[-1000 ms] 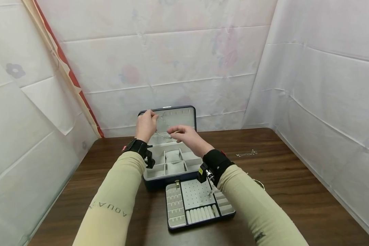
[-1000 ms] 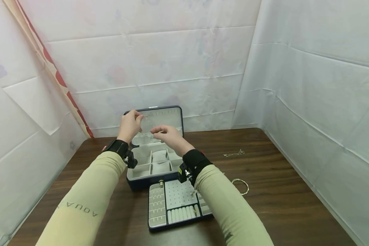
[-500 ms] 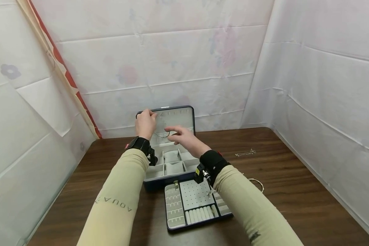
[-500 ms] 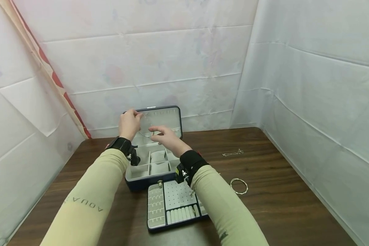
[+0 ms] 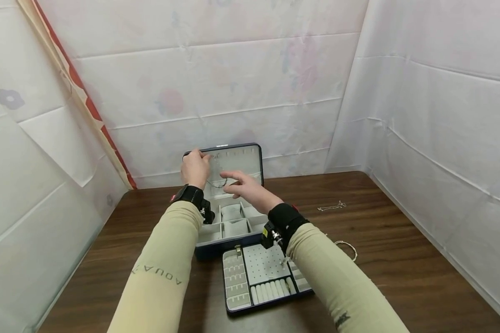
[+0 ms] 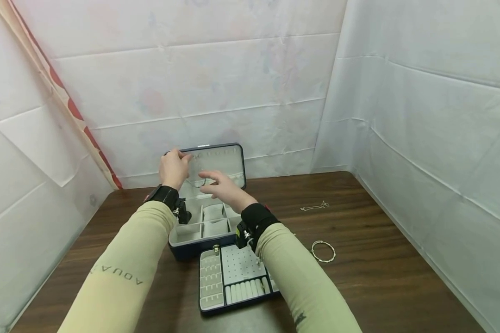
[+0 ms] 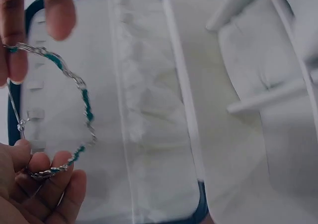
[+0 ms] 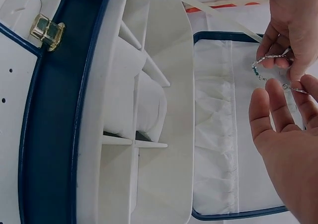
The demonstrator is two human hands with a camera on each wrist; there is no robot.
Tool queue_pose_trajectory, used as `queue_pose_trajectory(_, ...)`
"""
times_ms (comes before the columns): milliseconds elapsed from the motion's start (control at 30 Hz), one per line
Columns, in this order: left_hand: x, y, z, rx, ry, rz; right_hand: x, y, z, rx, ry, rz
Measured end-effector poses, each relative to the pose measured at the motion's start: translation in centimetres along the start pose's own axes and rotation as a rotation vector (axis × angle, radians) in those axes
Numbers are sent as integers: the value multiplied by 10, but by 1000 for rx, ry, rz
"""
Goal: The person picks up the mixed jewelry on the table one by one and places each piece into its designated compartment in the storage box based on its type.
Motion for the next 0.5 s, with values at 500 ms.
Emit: queue_pose_trajectory(500, -7, -4, 1, -66, 104, -23, -2, -1, -1, 7, -30, 24)
Point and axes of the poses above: each hand's wrist, its own y-axis away from the middle knuckle, its own z-axis out of the palm, x = y × z, the point moved 2 cm from there along -y, towards the middle knuckle, and after that the axes turned 12 degrees about -y, right-handed, at the moved point
